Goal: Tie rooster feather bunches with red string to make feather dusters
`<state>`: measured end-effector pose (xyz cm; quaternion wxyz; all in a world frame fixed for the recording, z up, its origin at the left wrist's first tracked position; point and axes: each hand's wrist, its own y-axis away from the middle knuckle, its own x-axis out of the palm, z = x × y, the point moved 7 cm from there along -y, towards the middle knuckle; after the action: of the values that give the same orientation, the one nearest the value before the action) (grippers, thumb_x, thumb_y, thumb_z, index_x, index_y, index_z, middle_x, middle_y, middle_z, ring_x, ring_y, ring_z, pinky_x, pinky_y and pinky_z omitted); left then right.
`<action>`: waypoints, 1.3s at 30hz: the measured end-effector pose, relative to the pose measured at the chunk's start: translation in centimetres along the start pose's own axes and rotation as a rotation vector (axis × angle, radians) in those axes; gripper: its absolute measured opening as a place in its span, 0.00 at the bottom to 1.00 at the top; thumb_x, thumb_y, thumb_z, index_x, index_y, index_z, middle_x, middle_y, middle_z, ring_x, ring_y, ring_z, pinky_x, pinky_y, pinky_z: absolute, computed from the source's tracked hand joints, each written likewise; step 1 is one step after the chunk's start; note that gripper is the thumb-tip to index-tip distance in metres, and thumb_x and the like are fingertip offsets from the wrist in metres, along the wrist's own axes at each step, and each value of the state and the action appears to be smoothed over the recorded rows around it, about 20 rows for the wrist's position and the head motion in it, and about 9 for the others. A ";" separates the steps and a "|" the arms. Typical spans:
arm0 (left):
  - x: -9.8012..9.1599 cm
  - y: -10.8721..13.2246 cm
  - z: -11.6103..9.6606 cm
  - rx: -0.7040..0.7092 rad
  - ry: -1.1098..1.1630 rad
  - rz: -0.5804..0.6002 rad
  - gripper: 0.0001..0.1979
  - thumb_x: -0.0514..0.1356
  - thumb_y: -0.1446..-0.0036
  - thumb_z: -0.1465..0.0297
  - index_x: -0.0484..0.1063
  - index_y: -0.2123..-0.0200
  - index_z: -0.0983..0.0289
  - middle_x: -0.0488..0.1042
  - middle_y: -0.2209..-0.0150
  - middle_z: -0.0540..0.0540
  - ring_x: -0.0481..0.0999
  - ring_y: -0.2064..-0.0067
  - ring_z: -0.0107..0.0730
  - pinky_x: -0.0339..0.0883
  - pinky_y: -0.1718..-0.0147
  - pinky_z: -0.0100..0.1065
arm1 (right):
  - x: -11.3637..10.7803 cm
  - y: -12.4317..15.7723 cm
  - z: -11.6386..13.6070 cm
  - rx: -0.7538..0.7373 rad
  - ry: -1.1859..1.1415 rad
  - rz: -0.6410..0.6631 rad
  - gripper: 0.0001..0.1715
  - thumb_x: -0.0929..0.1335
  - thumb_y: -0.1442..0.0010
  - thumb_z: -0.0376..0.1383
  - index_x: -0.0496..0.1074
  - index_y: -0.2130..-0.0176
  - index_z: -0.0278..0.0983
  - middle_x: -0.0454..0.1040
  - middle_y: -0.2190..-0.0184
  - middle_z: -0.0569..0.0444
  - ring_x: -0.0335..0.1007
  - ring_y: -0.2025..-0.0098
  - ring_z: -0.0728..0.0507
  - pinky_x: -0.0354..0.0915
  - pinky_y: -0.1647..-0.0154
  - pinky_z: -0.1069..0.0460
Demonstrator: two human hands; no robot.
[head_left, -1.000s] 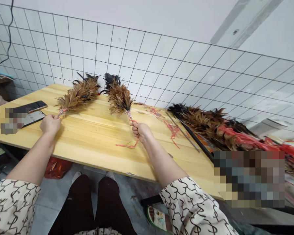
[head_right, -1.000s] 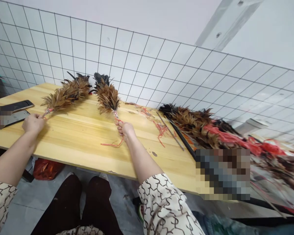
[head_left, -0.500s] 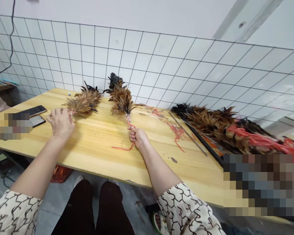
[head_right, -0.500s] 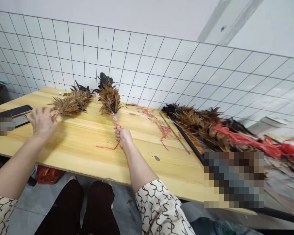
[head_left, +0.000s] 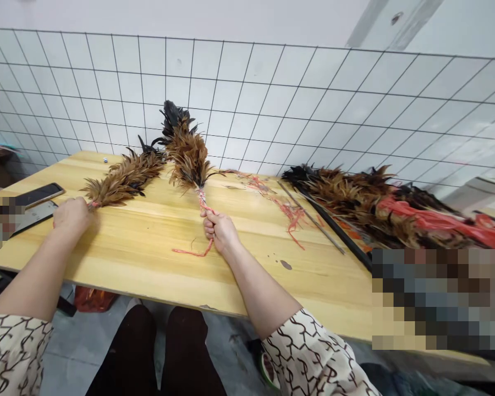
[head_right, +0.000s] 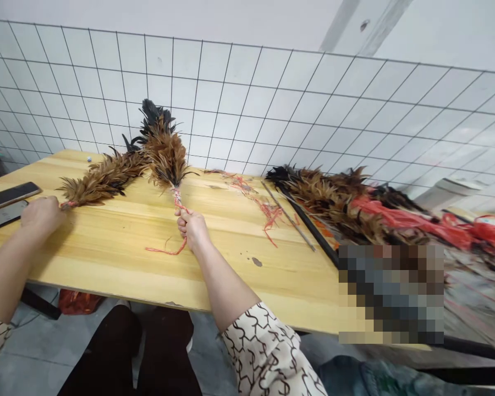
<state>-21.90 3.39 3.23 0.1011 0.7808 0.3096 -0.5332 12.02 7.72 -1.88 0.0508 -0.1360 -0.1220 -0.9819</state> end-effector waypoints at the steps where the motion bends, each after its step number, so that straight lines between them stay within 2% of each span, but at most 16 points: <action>1: -0.7 0.1 -0.7 0.028 -0.090 -0.069 0.08 0.57 0.56 0.73 0.71 0.69 0.68 0.73 0.56 0.73 0.67 0.48 0.61 0.60 0.53 0.52 | 0.2 0.0 -0.1 -0.009 -0.002 0.008 0.09 0.64 0.44 0.35 0.62 0.75 0.36 0.50 0.88 0.67 0.38 0.87 0.57 0.37 0.85 0.59; 3: -1.0 0.9 -3.4 0.120 -0.067 -0.122 0.12 0.54 0.52 0.74 0.73 0.64 0.68 0.72 0.52 0.72 0.66 0.46 0.56 0.58 0.49 0.50 | 0.4 0.0 -0.2 -0.029 -0.004 0.017 0.09 0.65 0.45 0.36 0.62 0.75 0.36 0.50 0.88 0.67 0.38 0.87 0.56 0.37 0.85 0.59; 5: 0.3 2.1 -7.1 0.238 0.207 -0.045 0.11 0.54 0.50 0.72 0.73 0.65 0.65 0.75 0.56 0.65 0.71 0.50 0.48 0.61 0.50 0.42 | 0.5 0.0 -0.2 -0.055 -0.001 0.019 0.09 0.65 0.46 0.37 0.63 0.75 0.37 0.51 0.88 0.67 0.38 0.87 0.56 0.37 0.84 0.59; 8: 3.5 4.1 -12.6 0.299 0.751 0.148 0.07 0.55 0.50 0.70 0.72 0.70 0.63 0.78 0.65 0.56 0.74 0.58 0.39 0.64 0.55 0.36 | 0.5 -0.1 -0.2 -0.091 0.014 0.009 0.10 0.67 0.48 0.39 0.63 0.75 0.37 0.51 0.88 0.67 0.38 0.87 0.56 0.36 0.84 0.58; 10: 6.1 5.2 -15.4 0.225 1.040 0.301 0.06 0.57 0.50 0.68 0.70 0.76 0.64 0.76 0.72 0.55 0.75 0.64 0.36 0.64 0.58 0.35 | 0.4 -0.1 -0.3 -0.106 0.025 0.002 0.10 0.67 0.49 0.39 0.63 0.75 0.37 0.51 0.89 0.67 0.38 0.87 0.56 0.36 0.84 0.58; 12: 8.4 6.2 -17.3 0.108 1.249 0.422 0.10 0.58 0.49 0.65 0.67 0.79 0.64 0.74 0.76 0.54 0.74 0.68 0.33 0.64 0.61 0.34 | 0.4 0.0 -0.4 -0.121 0.028 -0.006 0.10 0.68 0.50 0.39 0.63 0.75 0.37 0.51 0.89 0.66 0.38 0.87 0.56 0.36 0.84 0.57; 14: 9.8 7.1 -18.7 0.044 1.409 0.515 0.12 0.60 0.48 0.64 0.66 0.79 0.64 0.73 0.77 0.54 0.73 0.71 0.29 0.64 0.64 0.32 | 0.4 0.2 -0.4 -0.140 0.024 -0.013 0.10 0.67 0.51 0.39 0.64 0.75 0.37 0.52 0.89 0.66 0.38 0.87 0.56 0.36 0.84 0.57; 18: 11.3 8.5 -20.0 0.019 1.593 0.620 0.13 0.63 0.50 0.62 0.68 0.77 0.64 0.73 0.77 0.53 0.70 0.75 0.25 0.63 0.70 0.29 | 0.7 0.4 -0.7 -0.167 0.010 -0.010 0.09 0.67 0.52 0.39 0.65 0.75 0.36 0.53 0.89 0.66 0.39 0.87 0.56 0.36 0.83 0.57; 22: 12.0 9.1 -19.8 -0.015 1.621 0.676 0.12 0.65 0.52 0.63 0.68 0.74 0.64 0.74 0.76 0.54 0.69 0.78 0.25 0.59 0.77 0.28 | 1.4 0.5 -1.1 -0.164 0.028 0.014 0.08 0.67 0.52 0.39 0.65 0.75 0.37 0.54 0.89 0.65 0.40 0.87 0.56 0.36 0.83 0.57; 27: 11.2 9.0 -19.0 -0.062 1.612 0.661 0.09 0.64 0.51 0.68 0.67 0.75 0.65 0.70 0.82 0.49 0.68 0.81 0.23 0.55 0.81 0.25 | 2.1 0.7 -1.4 -0.177 0.087 0.054 0.09 0.67 0.51 0.40 0.65 0.75 0.37 0.58 0.89 0.64 0.44 0.87 0.56 0.39 0.84 0.56; 33: 10.2 9.2 -18.6 -0.064 1.624 0.639 0.06 0.61 0.50 0.73 0.67 0.76 0.66 0.69 0.84 0.48 0.63 0.84 0.20 0.53 0.83 0.23 | 2.6 1.0 -1.4 -0.196 0.156 0.116 0.13 0.68 0.52 0.44 0.65 0.74 0.37 0.63 0.87 0.63 0.52 0.85 0.54 0.45 0.83 0.57; 39: 9.4 9.8 -19.3 -0.061 1.700 0.804 0.04 0.58 0.46 0.74 0.70 0.72 0.68 0.72 0.81 0.51 0.68 0.81 0.22 0.54 0.84 0.23 | 2.6 1.1 -1.2 -0.197 0.106 0.146 0.16 0.69 0.52 0.47 0.65 0.73 0.37 0.64 0.86 0.62 0.53 0.85 0.54 0.45 0.84 0.57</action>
<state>1.03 8.61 1.06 0.0381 0.9536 0.0005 0.2988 9.41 6.13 -2.05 0.1151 -0.0970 -0.0118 -0.9885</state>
